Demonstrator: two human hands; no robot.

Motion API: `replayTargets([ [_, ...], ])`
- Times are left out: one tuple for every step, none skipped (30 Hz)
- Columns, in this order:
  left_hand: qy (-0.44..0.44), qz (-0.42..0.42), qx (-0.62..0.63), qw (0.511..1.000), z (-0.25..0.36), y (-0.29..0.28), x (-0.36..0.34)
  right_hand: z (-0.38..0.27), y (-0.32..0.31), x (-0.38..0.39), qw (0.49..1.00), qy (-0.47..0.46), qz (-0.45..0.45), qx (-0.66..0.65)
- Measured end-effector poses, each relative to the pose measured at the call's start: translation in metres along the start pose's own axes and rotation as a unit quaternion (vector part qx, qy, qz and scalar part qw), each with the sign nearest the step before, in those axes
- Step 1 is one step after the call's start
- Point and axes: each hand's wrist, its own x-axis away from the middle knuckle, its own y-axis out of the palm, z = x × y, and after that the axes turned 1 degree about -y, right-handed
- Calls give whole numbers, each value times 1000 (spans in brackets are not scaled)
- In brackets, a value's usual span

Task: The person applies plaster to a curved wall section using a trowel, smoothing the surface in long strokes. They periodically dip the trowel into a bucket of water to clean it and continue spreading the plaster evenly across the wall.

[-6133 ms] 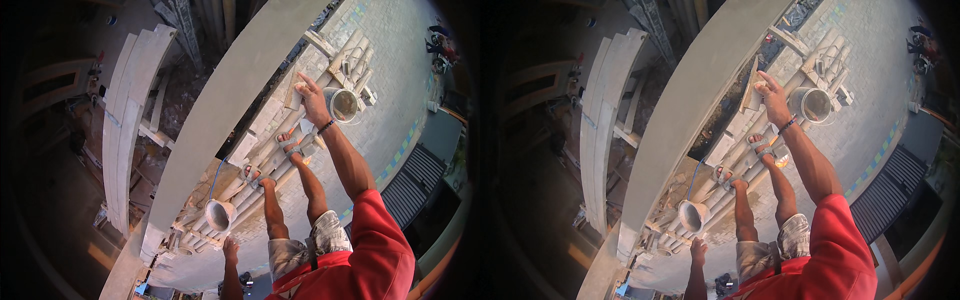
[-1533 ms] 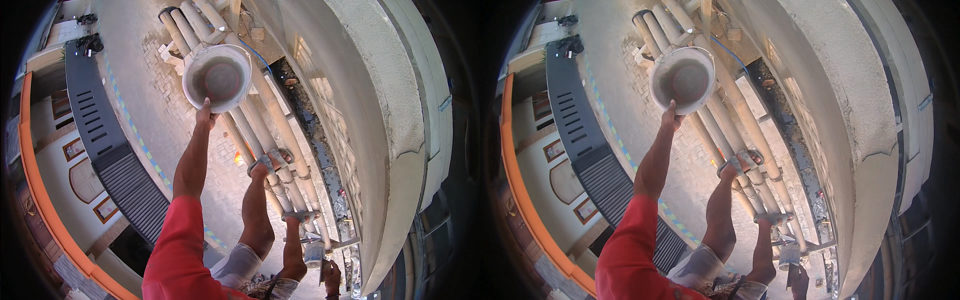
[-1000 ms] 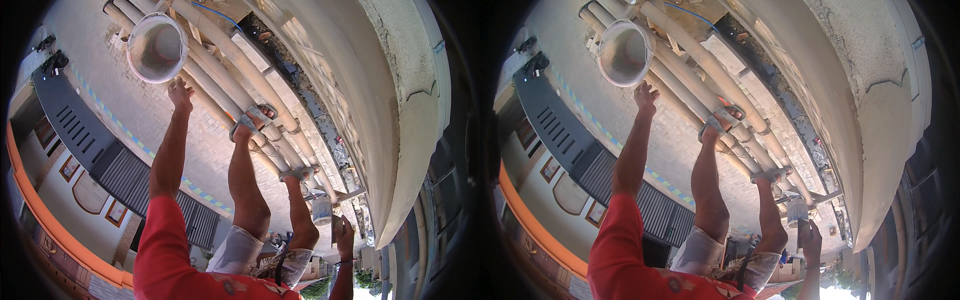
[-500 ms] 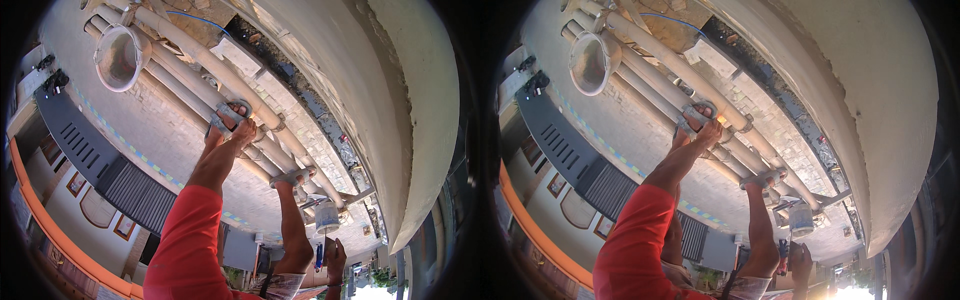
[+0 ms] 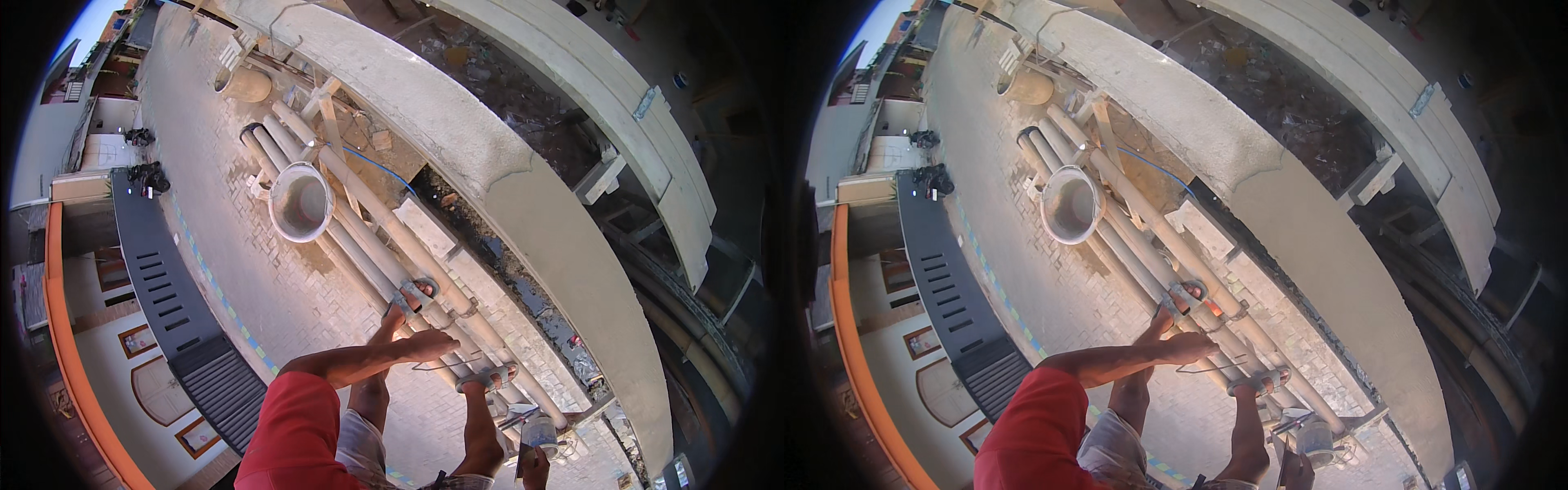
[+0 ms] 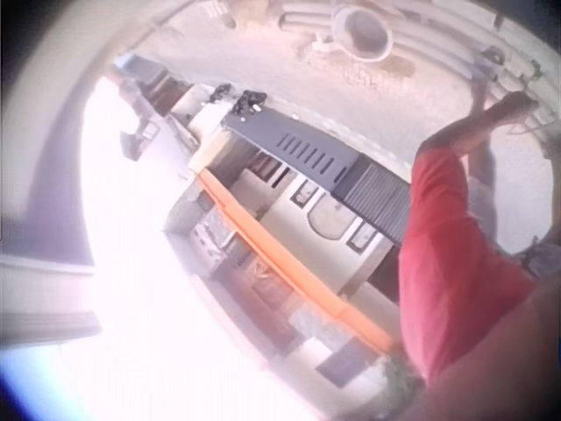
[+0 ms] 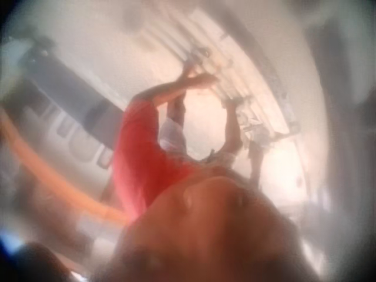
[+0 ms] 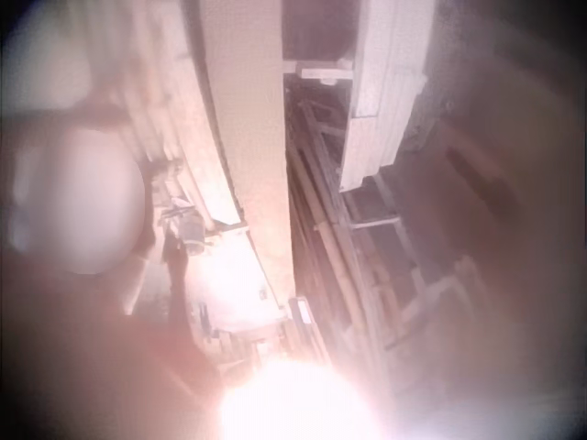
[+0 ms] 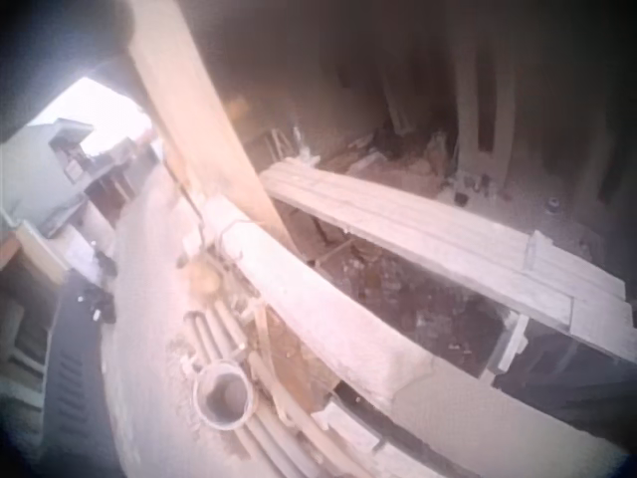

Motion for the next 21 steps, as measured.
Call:
replayTargets([
  [-9,-17,-40,999,8,-13,15,-8,2,1,998,-3,0,-55],
  [-14,9,-6,1000,27,-49,31,-18,8,4,994,-13,-2,-107],
  [-18,34,29,999,52,-91,52,-29,13,3,988,-26,-12,-151],
  [3,142,10,990,75,-125,76,-39,14,2,982,-36,-31,-183],
  [-38,197,75,977,94,-161,100,-50,16,1,974,-46,-53,-216],
  [-65,256,145,954,111,-196,121,-60,18,-1,966,-56,-69,-245],
  [-153,256,300,906,119,-227,142,-68,18,-1,959,-65,-83,-261],
  [-120,351,370,852,108,-242,159,-78,18,-3,954,-74,-96,-275],
  [-84,434,434,785,98,-261,173,-87,21,-3,947,-83,-107,-290],
  [-88,486,420,761,92,-293,183,-93,25,-4,946,-87,-100,-295],
  [-90,533,410,735,84,-329,190,-96,29,-5,950,-88,-76,-288],
  [-59,573,408,708,77,-364,196,-95,30,-8,954,-88,-56,-281],
  [-52,615,402,676,56,-396,198,-93,32,-10,983,-125,-27,-135],
  [-23,642,409,648,38,-430,195,-90,34,-14,987,-161,5,15],
  [2,666,416,619,22,-464,192,-88,36,-13,968,-187,35,164],
  [12,692,397,603,-6,-492,194,-88,35,-15,963,-186,34,195],
  [23,716,377,587,-35,-516,194,-89,34,-16,956,-184,33,225],
  [29,736,375,563,-60,-540,190,-92,35,-20,949,-183,36,254],
  [35,753,376,539,-80,-559,184,-96,36,-23,941,-179,41,283],
  [29,761,392,516,-96,-572,177,-104,39,-21,933,-205,35,293],
  [23,768,408,493,-111,-585,171,-129,50,-14,944,-178,40,275],
])
